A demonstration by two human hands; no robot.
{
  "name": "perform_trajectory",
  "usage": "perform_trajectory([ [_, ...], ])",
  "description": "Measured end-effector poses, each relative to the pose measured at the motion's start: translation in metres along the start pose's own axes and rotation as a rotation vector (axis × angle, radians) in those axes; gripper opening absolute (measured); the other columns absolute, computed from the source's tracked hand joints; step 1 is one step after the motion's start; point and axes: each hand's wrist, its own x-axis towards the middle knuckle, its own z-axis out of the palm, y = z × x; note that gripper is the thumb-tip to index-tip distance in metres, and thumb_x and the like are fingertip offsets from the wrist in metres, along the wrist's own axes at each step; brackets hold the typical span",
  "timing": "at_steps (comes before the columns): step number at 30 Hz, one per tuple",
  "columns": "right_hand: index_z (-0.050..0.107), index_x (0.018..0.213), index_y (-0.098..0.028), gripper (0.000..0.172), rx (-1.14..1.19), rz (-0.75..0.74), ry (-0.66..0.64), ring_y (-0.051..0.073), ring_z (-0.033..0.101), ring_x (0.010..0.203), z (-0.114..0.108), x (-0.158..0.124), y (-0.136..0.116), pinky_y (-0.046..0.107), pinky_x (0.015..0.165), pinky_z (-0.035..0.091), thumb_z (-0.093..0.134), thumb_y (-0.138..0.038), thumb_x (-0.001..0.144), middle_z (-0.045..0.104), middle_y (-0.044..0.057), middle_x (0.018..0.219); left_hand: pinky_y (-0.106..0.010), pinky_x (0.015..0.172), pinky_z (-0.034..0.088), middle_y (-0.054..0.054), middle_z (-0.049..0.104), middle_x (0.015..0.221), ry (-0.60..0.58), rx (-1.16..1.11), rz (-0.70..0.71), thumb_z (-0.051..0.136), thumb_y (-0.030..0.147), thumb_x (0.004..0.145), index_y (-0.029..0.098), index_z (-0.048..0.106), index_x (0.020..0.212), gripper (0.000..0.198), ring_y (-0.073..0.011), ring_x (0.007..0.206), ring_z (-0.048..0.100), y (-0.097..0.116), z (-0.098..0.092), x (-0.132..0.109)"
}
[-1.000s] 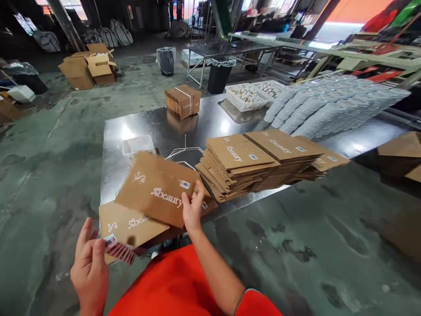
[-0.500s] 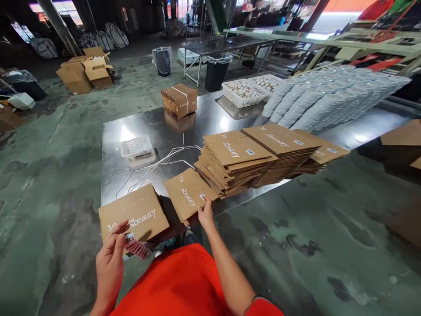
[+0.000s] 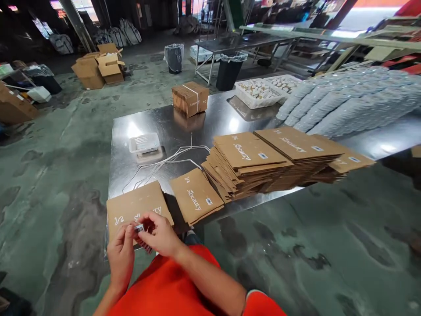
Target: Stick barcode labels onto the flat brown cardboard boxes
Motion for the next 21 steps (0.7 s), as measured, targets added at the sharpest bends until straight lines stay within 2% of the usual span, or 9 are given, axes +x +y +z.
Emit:
perform_trajectory([
  [2, 0.057, 0.091, -0.02, 0.017, 0.02, 0.036, 0.029, 0.011, 0.055, 0.067, 0.011, 0.0, -0.007, 0.023, 0.061, 0.046, 0.058, -0.022, 0.074, 0.06, 0.0, 0.08, -0.026, 0.074, 0.048, -0.007, 0.066, 0.089, -0.014, -0.069, -0.033, 0.053, 0.042, 0.085, 0.016, 0.066, 0.087, 0.029, -0.0185, 0.085, 0.06, 0.0, -0.002, -0.001],
  [5, 0.058, 0.09, -0.019, 0.017, 0.019, 0.07, 0.035, 0.012, 0.057, 0.069, 0.01, 0.001, -0.009, 0.023, 0.063, 0.046, 0.058, -0.02, 0.073, 0.061, 0.0, 0.081, -0.027, 0.077, 0.049, -0.007, 0.066, 0.092, -0.077, -0.205, -0.101, 0.06, 0.042, 0.081, 0.016, 0.063, 0.091, 0.028, -0.0188, 0.087, 0.061, 0.0, -0.006, -0.003],
  [8, 0.06, 0.087, -0.018, 0.015, -0.02, 0.077, 0.029, 0.012, 0.056, 0.069, 0.004, 0.005, -0.008, 0.024, 0.065, 0.046, 0.061, -0.022, 0.073, 0.062, 0.0, 0.078, -0.025, 0.071, 0.049, -0.005, 0.064, 0.081, -0.113, -0.241, -0.162, 0.064, 0.042, 0.078, 0.016, 0.061, 0.082, 0.027, -0.0165, 0.077, 0.06, -0.002, -0.007, -0.004],
  [15, 0.06, 0.083, -0.017, 0.014, -0.093, 0.021, 0.048, 0.011, 0.054, 0.063, 0.009, 0.005, 0.001, 0.022, 0.059, 0.044, 0.058, -0.03, 0.079, 0.06, 0.0, 0.073, -0.021, 0.053, 0.039, 0.002, 0.049, 0.059, -0.067, -0.106, -0.161, 0.056, 0.051, 0.08, 0.017, 0.052, 0.065, 0.038, -0.0118, 0.056, 0.045, -0.005, -0.001, -0.004],
  [18, 0.06, 0.079, -0.017, 0.014, -0.213, -0.044, 0.143, 0.011, 0.052, 0.065, 0.005, 0.011, 0.005, 0.023, 0.06, 0.042, 0.057, -0.03, 0.08, 0.058, 0.001, 0.073, -0.022, 0.047, 0.031, 0.004, 0.037, 0.051, -0.039, -0.023, -0.22, 0.055, 0.056, 0.077, 0.019, 0.042, 0.054, 0.046, -0.0104, 0.05, 0.035, -0.009, 0.0, -0.004],
  [21, 0.059, 0.074, -0.017, 0.015, -0.376, -0.121, 0.317, 0.013, 0.051, 0.07, -0.013, 0.036, 0.017, 0.025, 0.065, 0.042, 0.054, -0.03, 0.081, 0.056, 0.002, 0.077, -0.022, 0.046, 0.029, 0.004, 0.032, 0.049, -0.045, -0.013, -0.271, 0.056, 0.059, 0.074, 0.019, 0.037, 0.05, 0.05, -0.01, 0.049, 0.031, -0.018, 0.0, 0.0],
])
